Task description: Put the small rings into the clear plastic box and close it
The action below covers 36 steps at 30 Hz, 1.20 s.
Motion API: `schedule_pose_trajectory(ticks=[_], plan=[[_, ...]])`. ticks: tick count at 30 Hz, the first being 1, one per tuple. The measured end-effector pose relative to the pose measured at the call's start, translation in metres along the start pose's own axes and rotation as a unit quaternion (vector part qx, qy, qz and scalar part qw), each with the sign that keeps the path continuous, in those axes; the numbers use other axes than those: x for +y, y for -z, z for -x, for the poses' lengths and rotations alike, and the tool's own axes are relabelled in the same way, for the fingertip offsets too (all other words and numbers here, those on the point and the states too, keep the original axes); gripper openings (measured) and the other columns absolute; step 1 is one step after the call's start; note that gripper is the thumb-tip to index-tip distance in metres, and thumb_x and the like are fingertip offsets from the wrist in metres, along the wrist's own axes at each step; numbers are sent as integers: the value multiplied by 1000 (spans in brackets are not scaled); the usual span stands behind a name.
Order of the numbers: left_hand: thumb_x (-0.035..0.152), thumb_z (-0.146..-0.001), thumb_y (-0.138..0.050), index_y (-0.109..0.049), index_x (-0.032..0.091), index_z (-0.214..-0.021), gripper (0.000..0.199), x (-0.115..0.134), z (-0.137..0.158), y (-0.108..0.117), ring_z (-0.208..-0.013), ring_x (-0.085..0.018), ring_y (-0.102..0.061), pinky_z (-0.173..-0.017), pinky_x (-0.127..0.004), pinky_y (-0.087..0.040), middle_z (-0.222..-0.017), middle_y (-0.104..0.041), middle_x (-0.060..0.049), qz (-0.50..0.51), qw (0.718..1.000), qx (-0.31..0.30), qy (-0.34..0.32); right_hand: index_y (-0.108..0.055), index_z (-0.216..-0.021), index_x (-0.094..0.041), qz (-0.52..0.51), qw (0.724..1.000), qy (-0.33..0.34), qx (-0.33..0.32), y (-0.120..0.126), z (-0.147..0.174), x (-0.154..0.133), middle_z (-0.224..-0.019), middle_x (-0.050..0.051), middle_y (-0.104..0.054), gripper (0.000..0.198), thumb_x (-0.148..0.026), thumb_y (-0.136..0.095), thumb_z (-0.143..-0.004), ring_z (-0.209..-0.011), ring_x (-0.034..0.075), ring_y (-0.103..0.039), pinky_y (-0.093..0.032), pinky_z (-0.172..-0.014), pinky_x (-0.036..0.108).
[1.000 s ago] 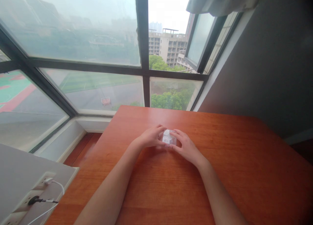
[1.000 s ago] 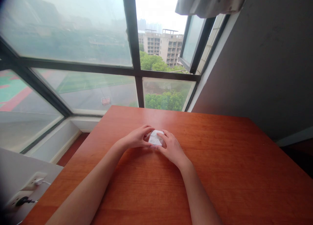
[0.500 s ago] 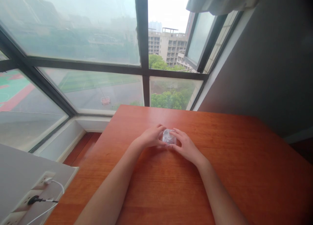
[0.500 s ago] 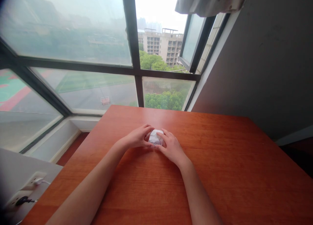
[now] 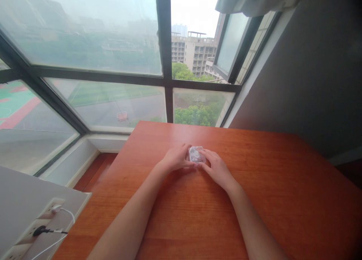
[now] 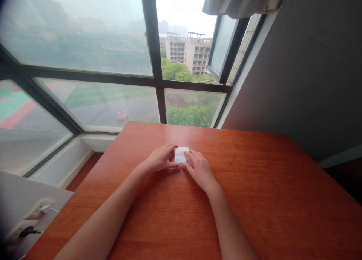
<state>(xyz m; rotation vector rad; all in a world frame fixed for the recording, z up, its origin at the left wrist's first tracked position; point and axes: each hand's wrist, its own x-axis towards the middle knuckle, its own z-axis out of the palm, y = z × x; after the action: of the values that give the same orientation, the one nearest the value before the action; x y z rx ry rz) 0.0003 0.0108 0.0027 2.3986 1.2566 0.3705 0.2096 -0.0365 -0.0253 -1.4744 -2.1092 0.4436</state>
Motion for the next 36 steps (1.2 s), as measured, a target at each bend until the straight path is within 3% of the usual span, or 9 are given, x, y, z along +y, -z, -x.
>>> schedule_pose_trajectory(ticks=[6, 9, 14, 18, 25, 31, 36], plan=[[56, -72, -66, -48, 22, -118, 60, 1, -1, -3, -92, -23, -59, -68, -28, -44, -108, -61, -8, -20, 999, 30, 9, -57, -117, -23, 55, 994, -81, 54, -6, -1, -4, -111, 6, -64, 32, -25, -53, -86, -104, 22, -56, -45, -87, 34], [53, -72, -66, -51, 22, -111, 53, 0, -1, -3, -86, -22, -59, -64, -27, -42, -103, -62, -6, -11, 999, 33, 18, -54, -110, -21, 86, 986, -126, 71, -11, 0, -10, -103, 7, -63, 30, -30, -58, -82, -98, 22, -57, -44, -81, 33], [54, -77, -61, -55, 20, -99, 40, -1, -1, 0, -78, -19, -58, -62, -26, -42, -93, -62, -5, 2, 1000, 25, 7, -49, -107, -20, 133, 981, -109, 91, -20, 1, -18, -105, 8, -60, 43, -43, -66, -75, -100, 25, -53, -40, -84, 36], [50, -87, -49, -56, 24, -113, 38, -1, 0, 2, -83, -19, -59, -69, -26, -44, -97, -62, -5, 24, 999, 22, -9, -48, -101, -20, 147, 976, -114, 110, -23, 0, -19, -101, 8, -60, 43, -48, -66, -74, -97, 25, -52, -39, -82, 35], [51, -88, -46, -50, 29, -128, 46, 2, 0, 1, -89, -20, -60, -73, -27, -44, -104, -63, -4, 13, 1000, 18, 17, -49, -91, -22, 136, 974, -128, 130, -21, -1, -18, -92, 6, -61, 35, -49, -64, -75, -91, 25, -52, -38, -77, 33], [54, -87, -46, -58, 24, -113, 42, 3, -1, -1, -87, -20, -60, -71, -27, -44, -101, -62, -5, -14, 999, 25, 36, -49, -91, -24, 125, 964, -186, 141, -10, -3, -5, -90, 3, -62, 35, -50, -64, -73, -90, 23, -54, -37, -68, 29], [53, -86, -48, -60, 23, -93, 33, 2, -3, -2, -78, -17, -59, -65, -26, -41, -95, -60, -4, -33, 999, 10, 30, -47, -91, -24, 152, 928, -274, 203, 12, -4, 30, -96, 6, -63, 35, -51, -62, -75, -89, 25, -55, -35, -67, 30]])
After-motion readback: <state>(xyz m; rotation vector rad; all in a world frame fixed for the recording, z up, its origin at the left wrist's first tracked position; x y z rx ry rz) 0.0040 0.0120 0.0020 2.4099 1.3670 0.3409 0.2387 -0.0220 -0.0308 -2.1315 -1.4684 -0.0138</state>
